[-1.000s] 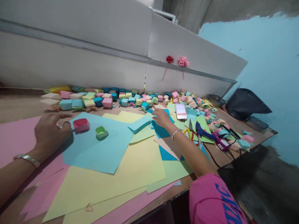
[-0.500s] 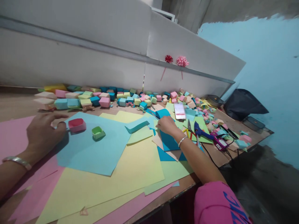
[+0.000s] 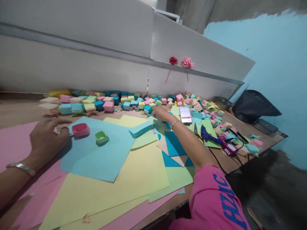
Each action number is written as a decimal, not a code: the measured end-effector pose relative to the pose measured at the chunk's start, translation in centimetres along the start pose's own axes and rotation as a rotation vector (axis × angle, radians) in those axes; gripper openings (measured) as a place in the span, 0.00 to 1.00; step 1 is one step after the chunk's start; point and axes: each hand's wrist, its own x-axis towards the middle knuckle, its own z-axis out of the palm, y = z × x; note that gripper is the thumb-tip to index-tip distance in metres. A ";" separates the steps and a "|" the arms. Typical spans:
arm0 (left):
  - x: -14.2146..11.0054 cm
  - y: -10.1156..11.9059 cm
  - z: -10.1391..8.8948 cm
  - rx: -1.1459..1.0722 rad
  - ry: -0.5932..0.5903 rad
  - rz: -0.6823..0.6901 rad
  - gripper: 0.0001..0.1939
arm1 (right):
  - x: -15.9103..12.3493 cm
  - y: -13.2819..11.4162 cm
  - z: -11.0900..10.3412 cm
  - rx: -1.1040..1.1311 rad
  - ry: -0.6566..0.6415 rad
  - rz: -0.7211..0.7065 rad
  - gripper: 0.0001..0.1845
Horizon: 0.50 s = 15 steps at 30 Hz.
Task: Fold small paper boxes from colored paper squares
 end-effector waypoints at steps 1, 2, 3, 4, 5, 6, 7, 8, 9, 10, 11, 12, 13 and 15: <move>0.0 0.1 -0.1 -0.001 -0.008 -0.006 0.12 | 0.1 0.3 -0.3 -0.005 0.023 0.018 0.15; 0.0 0.1 -0.1 -0.002 -0.013 -0.010 0.12 | 0.2 0.6 -0.5 -0.009 0.036 0.032 0.16; 0.1 0.1 -0.1 -0.004 -0.015 -0.012 0.12 | 0.2 0.7 -0.7 -0.012 0.038 0.042 0.16; 0.1 0.1 -0.1 -0.008 -0.015 -0.013 0.12 | 0.2 0.8 -0.7 -0.011 0.025 0.037 0.15; 0.0 0.1 0.0 -0.011 -0.015 -0.013 0.11 | 0.1 0.7 -0.5 -0.009 0.001 0.022 0.15; 0.0 0.1 0.1 -0.014 -0.015 -0.013 0.11 | 0.0 0.6 -0.2 -0.007 -0.031 0.003 0.14; 0.0 0.0 0.2 -0.018 -0.016 -0.012 0.11 | -0.2 0.5 0.2 -0.006 -0.066 -0.014 0.15; -0.1 -0.1 0.3 -0.019 -0.017 -0.010 0.11 | -0.3 0.3 0.6 -0.005 -0.099 -0.028 0.15; -0.1 -0.2 0.4 -0.020 -0.018 -0.007 0.11 | -0.5 0.2 1.1 -0.005 -0.127 -0.035 0.15; -0.1 -0.2 0.5 -0.019 -0.020 -0.001 0.11 | -0.6 0.1 1.5 -0.004 -0.148 -0.038 0.14; -0.1 -0.3 0.5 -0.018 -0.020 0.006 0.11 | -0.7 0.0 1.9 -0.002 -0.161 -0.036 0.13; -0.1 -0.4 0.5 -0.017 -0.018 0.012 0.12 | -0.7 0.0 2.1 0.002 -0.168 -0.032 0.11; -0.1 -0.4 0.6 -0.018 -0.016 0.015 0.12 | -0.8 0.0 2.3 0.008 -0.166 -0.026 0.10; -0.1 -0.5 0.5 -0.019 -0.012 0.015 0.12 | -0.6 0.1 2.2 0.024 -0.138 -0.009 0.08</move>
